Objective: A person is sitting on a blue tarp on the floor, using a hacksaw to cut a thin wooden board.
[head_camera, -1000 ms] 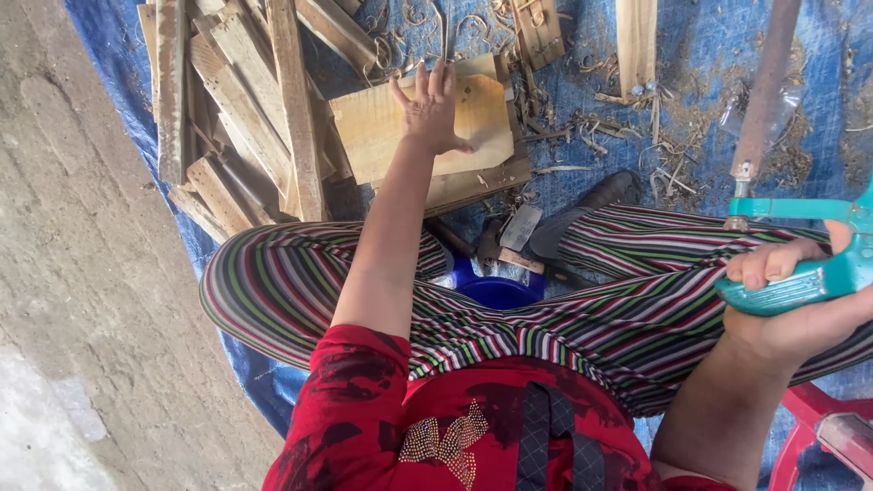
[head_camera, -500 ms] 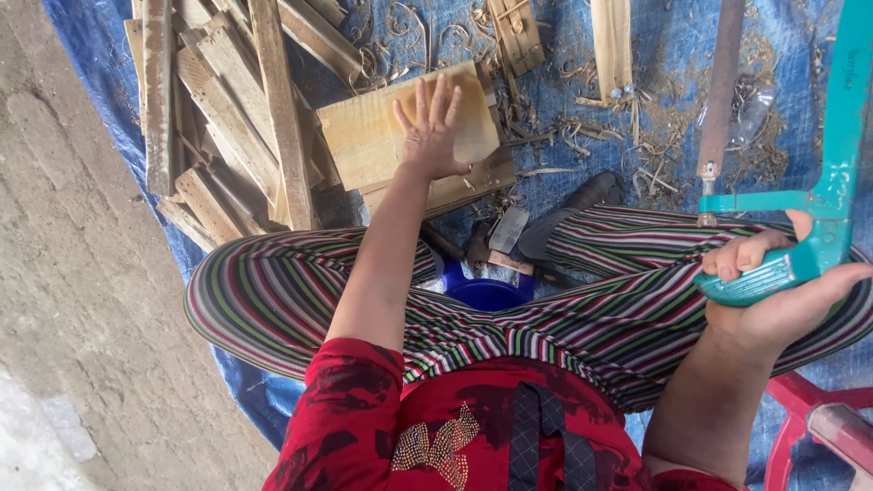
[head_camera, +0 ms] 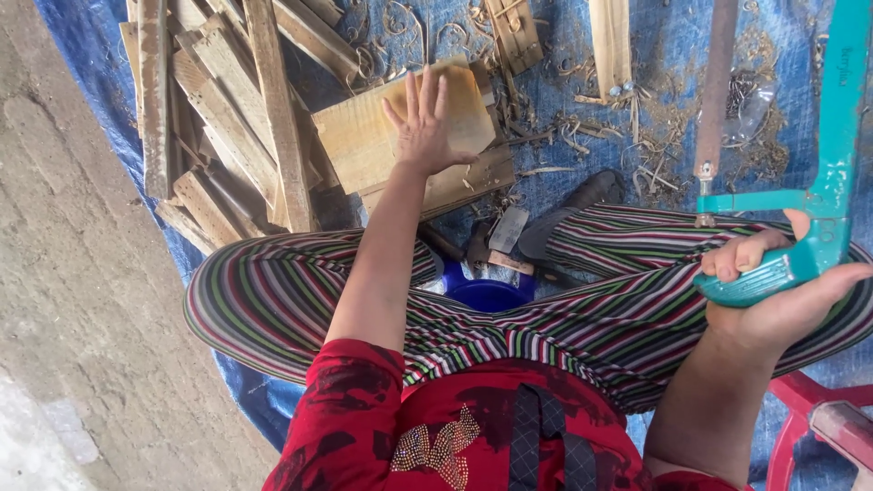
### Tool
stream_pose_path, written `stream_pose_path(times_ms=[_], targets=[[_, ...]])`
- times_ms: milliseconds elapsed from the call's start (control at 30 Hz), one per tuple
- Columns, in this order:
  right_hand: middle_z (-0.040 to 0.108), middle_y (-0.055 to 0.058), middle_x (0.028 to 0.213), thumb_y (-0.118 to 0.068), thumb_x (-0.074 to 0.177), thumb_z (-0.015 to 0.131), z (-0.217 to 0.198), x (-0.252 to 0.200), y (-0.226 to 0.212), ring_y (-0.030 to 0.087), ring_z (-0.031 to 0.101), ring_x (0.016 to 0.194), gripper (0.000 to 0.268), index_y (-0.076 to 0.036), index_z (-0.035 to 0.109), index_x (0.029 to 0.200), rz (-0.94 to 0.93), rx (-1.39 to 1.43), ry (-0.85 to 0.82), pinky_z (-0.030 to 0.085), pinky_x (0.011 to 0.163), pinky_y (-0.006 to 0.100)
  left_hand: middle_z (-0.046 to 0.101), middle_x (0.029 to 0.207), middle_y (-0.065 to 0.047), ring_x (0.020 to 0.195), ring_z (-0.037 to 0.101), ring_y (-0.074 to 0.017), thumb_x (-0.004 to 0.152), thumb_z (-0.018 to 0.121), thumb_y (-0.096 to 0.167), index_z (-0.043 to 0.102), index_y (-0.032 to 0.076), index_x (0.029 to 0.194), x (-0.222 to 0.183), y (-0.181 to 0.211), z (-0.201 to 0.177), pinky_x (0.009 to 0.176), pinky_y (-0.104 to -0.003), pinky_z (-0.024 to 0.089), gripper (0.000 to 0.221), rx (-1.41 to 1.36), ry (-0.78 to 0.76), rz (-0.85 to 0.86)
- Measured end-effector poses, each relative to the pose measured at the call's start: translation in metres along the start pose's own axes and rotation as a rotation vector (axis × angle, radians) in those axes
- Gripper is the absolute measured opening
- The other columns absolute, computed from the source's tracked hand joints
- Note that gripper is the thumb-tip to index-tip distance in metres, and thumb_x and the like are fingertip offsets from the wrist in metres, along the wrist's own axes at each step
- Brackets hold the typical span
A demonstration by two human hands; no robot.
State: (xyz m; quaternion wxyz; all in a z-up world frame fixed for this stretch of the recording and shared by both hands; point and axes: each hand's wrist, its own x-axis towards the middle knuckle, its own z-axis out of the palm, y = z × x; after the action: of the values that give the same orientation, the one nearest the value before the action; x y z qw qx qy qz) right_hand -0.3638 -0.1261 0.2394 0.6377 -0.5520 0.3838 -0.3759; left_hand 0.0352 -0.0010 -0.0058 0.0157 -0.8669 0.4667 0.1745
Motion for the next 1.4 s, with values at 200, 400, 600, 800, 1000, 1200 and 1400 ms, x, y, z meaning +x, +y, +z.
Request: stream_pose_path(times_ms=[200, 400, 600, 800, 1000, 1200, 1400], targets=[[0.050, -0.010, 0.072, -0.077, 0.090, 0.029, 0.009, 0.000, -0.006, 0.005, 0.047, 0.057, 0.079, -0.022, 0.054, 0.141, 0.078, 0.003, 0.042, 0.038, 0.055, 0.021, 0.011, 0.171, -0.015, 0.154, 0.001, -0.0418, 0.090, 0.066, 0.078, 0.028, 0.022, 0.165, 0.033, -0.003, -0.010, 0.114, -0.080, 0.002, 0.102, -0.042, 0.084, -0.114], [0.050, -0.006, 0.075, -0.075, 0.093, 0.033, 0.002, -0.001, -0.003, 0.009, 0.049, 0.060, 0.070, -0.027, 0.058, 0.137, 0.097, -0.015, 0.088, 0.037, 0.060, 0.025, 0.022, 0.169, -0.009, 0.153, 0.002, -0.0367, 0.079, 0.059, 0.088, 0.040, 0.030, 0.158, 0.053, 0.019, -0.006, 0.114, -0.082, 0.003, 0.100, 0.136, 0.044, 0.321], [0.052, -0.009, 0.076, -0.077, 0.094, 0.036, 0.002, 0.004, -0.002, 0.008, 0.050, 0.060, 0.072, -0.026, 0.056, 0.140, 0.078, -0.048, 0.091, 0.038, 0.057, 0.023, 0.033, 0.161, -0.013, 0.150, 0.006, -0.0424, 0.069, 0.076, 0.080, 0.054, 0.025, 0.143, 0.065, 0.016, 0.005, 0.108, -0.084, 0.017, 0.095, 0.157, 0.061, 0.293], [0.050, -0.008, 0.074, -0.079, 0.091, 0.040, -0.003, 0.005, 0.003, 0.008, 0.048, 0.060, 0.074, -0.026, 0.057, 0.139, 0.086, -0.022, 0.083, 0.036, 0.055, 0.024, 0.016, 0.165, -0.014, 0.151, 0.006, -0.0410, 0.067, 0.074, 0.086, 0.052, 0.031, 0.148, 0.067, 0.012, -0.002, 0.111, -0.079, 0.022, 0.100, 0.162, 0.011, 0.299], [0.051, -0.009, 0.076, -0.081, 0.092, 0.036, -0.002, 0.004, 0.000, 0.007, 0.049, 0.060, 0.075, -0.028, 0.056, 0.141, 0.065, -0.069, 0.042, 0.036, 0.055, 0.023, 0.006, 0.169, -0.011, 0.153, 0.006, -0.0407, 0.066, 0.072, 0.090, 0.055, 0.031, 0.146, 0.073, 0.010, 0.009, 0.113, -0.077, 0.022, 0.100, 0.192, 0.005, 0.294], [0.053, -0.009, 0.076, -0.079, 0.095, 0.035, -0.001, 0.004, 0.000, 0.007, 0.052, 0.060, 0.073, -0.027, 0.059, 0.140, 0.045, -0.099, 0.050, 0.040, 0.056, 0.022, -0.001, 0.169, -0.014, 0.152, -0.003, -0.0417, 0.064, 0.073, 0.094, 0.047, 0.027, 0.158, 0.075, -0.002, 0.014, 0.116, -0.081, 0.007, 0.119, 0.053, 0.058, 0.244], [0.052, -0.010, 0.076, -0.075, 0.097, 0.037, -0.013, 0.004, 0.005, 0.008, 0.050, 0.062, 0.065, -0.033, 0.060, 0.141, 0.107, -0.014, 0.041, 0.037, 0.060, 0.024, 0.006, 0.169, -0.014, 0.153, 0.002, -0.0390, 0.074, 0.074, 0.091, 0.033, 0.023, 0.164, 0.068, -0.005, -0.008, 0.117, -0.078, 0.009, 0.120, 0.006, 0.054, 0.154]])
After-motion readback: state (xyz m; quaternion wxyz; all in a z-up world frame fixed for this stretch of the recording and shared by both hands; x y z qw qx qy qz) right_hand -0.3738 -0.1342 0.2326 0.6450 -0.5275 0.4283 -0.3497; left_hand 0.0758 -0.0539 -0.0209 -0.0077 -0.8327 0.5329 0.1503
